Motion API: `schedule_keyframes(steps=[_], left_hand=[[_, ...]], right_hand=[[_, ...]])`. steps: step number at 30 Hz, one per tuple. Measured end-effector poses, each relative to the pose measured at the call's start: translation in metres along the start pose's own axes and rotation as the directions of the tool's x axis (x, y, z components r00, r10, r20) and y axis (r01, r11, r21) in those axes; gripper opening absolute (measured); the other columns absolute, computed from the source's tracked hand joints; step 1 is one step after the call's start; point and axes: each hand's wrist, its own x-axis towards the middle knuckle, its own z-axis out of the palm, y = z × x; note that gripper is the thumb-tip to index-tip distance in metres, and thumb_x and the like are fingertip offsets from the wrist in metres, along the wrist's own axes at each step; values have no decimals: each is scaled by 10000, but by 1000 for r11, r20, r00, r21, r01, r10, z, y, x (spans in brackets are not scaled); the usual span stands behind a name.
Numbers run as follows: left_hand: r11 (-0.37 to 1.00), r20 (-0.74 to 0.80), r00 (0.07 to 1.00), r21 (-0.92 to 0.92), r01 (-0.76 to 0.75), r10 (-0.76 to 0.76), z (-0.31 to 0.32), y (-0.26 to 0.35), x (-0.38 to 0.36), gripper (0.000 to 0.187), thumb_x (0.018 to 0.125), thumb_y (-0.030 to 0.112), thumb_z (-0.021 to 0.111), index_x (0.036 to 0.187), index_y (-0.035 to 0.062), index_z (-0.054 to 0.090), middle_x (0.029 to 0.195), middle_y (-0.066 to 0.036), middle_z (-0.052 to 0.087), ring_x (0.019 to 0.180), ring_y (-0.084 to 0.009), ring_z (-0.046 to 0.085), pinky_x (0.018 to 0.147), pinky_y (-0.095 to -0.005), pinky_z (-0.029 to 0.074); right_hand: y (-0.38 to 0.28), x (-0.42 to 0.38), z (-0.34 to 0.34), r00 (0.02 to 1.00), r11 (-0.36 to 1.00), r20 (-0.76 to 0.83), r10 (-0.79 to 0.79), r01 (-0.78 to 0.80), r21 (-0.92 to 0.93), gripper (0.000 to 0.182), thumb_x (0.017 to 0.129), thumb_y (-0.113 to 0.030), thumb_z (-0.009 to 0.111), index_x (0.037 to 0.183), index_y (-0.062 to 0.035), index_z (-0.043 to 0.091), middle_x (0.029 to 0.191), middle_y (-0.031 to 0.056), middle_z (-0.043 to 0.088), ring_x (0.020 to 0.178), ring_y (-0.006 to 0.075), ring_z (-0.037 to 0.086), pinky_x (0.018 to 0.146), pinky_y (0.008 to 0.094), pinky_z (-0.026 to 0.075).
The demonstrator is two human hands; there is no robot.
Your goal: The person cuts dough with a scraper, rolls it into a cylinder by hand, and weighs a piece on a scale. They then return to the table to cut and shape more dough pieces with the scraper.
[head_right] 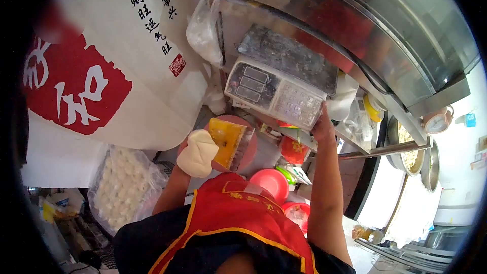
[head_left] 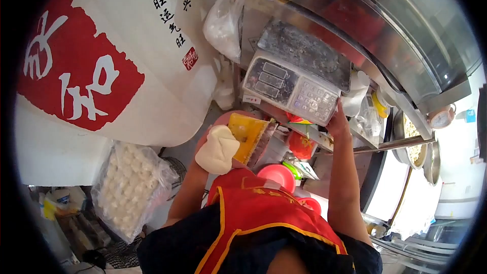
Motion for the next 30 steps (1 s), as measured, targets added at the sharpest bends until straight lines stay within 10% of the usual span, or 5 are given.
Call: schedule_keyframes(steps=[16,20,24,26,30], left_hand=[[826,139,984,539,-166,107,-14,-8,14,370,927,303,530,1205,60,515,1120,-66,584,1036,-189,574,909,-318,463],[914,12,1000,406,20,-28,33,-19,21,244,917,251,506,1076,83,582,984,-80,616,894,-249,618,790,-360,498],[-372,577,612,489,-789,-540,114,-16,46,142,610,125,590,742,93,548,757,-79,541,734,-305,551,725,-358,441],[-435,569,561,356,-827,-601,126,-36,48,133,599,92,564,731,90,547,761,-73,557,763,-295,558,730,-343,442],[-463,768,231,-96,-881,-598,115,-79,70,126,789,209,519,795,87,548,784,-96,561,743,-270,539,681,-361,432]], right_hand=[[29,-45,23,640,849,-573,-513,279,-448,375,917,-346,587,1122,-35,553,971,56,607,859,165,577,738,293,458],[46,-122,105,777,445,43,-628,404,-799,316,906,-213,593,1146,-16,534,956,49,583,927,139,561,834,278,453],[43,-170,170,829,18,424,-365,462,-887,521,786,-180,674,1238,-21,469,1045,159,598,958,276,597,838,351,479],[60,-170,159,707,-460,606,-365,429,-778,626,731,-142,689,1286,-25,425,1090,204,589,967,334,603,815,390,494],[57,-188,154,909,-366,261,-325,133,-921,605,721,-143,673,1263,-42,423,1014,191,621,880,374,624,745,431,502]])
